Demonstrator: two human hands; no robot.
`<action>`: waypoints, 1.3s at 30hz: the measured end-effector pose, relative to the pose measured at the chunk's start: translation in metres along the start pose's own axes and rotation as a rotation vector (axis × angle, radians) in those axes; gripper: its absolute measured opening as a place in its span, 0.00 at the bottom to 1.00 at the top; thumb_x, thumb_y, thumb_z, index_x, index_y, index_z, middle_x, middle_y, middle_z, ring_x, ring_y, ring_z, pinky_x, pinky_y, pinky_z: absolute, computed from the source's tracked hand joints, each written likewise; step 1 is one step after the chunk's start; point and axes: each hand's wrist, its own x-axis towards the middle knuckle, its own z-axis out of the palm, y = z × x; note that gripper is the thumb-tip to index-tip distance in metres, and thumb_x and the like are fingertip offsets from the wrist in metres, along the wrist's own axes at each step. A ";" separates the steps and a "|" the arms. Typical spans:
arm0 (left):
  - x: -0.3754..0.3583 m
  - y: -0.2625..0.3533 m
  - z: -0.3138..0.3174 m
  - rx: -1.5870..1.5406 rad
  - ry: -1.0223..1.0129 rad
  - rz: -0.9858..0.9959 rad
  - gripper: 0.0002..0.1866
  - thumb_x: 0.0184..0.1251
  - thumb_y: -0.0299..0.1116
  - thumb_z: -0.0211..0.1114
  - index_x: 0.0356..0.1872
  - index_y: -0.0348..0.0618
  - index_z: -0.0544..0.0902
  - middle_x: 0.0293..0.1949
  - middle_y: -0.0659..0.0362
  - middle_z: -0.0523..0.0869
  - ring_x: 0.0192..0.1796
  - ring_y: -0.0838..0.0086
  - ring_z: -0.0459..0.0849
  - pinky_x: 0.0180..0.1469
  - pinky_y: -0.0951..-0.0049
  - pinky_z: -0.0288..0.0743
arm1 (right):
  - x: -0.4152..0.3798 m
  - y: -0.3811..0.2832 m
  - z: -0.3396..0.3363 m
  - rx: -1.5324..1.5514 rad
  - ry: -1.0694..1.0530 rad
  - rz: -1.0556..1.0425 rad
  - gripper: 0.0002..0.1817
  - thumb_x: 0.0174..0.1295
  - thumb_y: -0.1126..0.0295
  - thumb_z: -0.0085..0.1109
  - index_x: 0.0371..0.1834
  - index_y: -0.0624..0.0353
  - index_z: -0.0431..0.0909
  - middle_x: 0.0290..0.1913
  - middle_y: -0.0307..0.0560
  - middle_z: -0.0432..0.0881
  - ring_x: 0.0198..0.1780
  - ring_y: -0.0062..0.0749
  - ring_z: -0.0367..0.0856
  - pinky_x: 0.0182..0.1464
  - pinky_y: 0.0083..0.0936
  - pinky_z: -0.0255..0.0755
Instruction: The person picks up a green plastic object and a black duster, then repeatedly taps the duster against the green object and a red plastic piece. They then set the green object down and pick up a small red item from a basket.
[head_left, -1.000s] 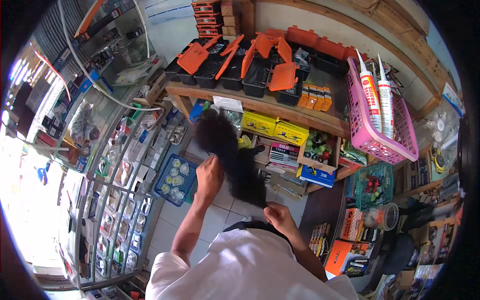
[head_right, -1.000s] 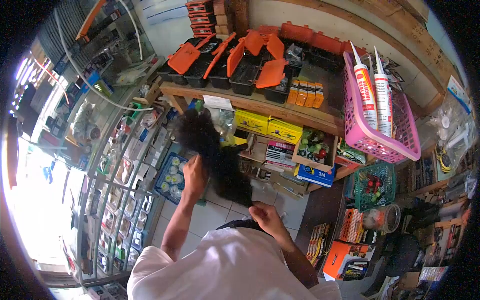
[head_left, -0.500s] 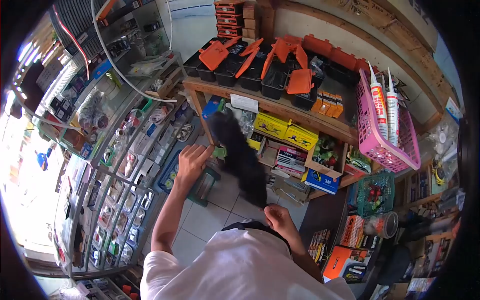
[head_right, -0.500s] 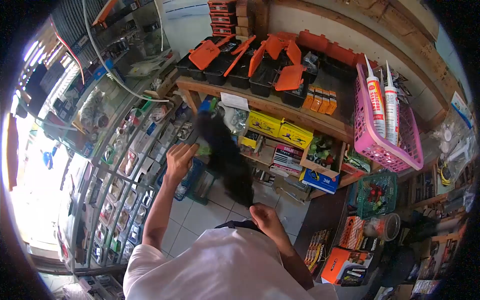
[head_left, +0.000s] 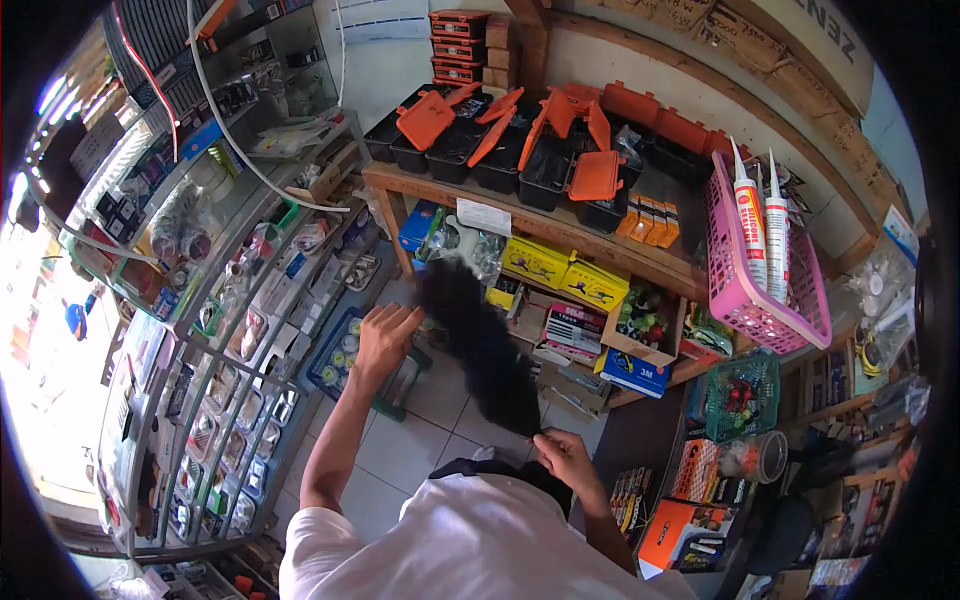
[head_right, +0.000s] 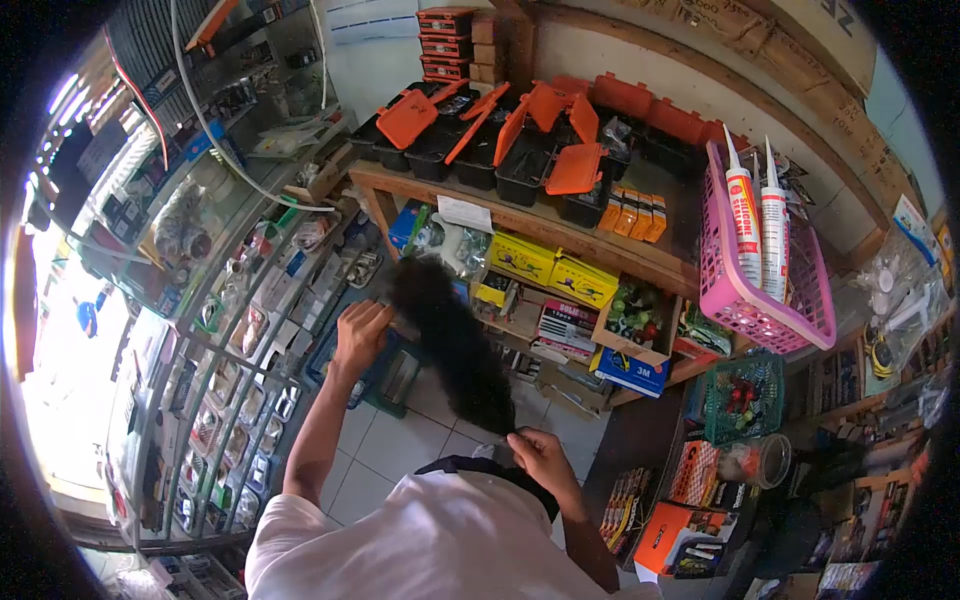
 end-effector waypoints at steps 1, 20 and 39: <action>-0.002 0.000 0.003 -0.005 -0.004 0.003 0.18 0.38 0.21 0.60 0.37 0.43 0.76 0.24 0.59 0.73 0.28 0.65 0.75 0.29 0.65 0.66 | -0.002 -0.001 -0.001 0.019 -0.027 0.032 0.19 0.69 0.61 0.53 0.21 0.60 0.70 0.17 0.32 0.66 0.20 0.14 0.62 0.23 0.18 0.54; -0.021 0.119 0.079 -1.723 0.187 -1.108 0.10 0.78 0.40 0.45 0.41 0.47 0.69 0.23 0.67 0.63 0.23 0.82 0.64 0.26 0.81 0.62 | 0.015 -0.002 -0.003 -0.045 0.154 -0.090 0.20 0.68 0.61 0.54 0.21 0.61 0.69 0.17 0.32 0.62 0.22 0.15 0.59 0.24 0.20 0.54; -0.039 0.094 0.064 -1.724 0.431 -1.443 0.16 0.76 0.47 0.47 0.30 0.49 0.70 0.18 0.68 0.60 0.19 0.80 0.61 0.23 0.79 0.56 | 0.022 -0.004 -0.004 -0.233 0.103 -0.169 0.19 0.65 0.61 0.58 0.23 0.65 0.72 0.17 0.38 0.66 0.22 0.18 0.62 0.25 0.22 0.58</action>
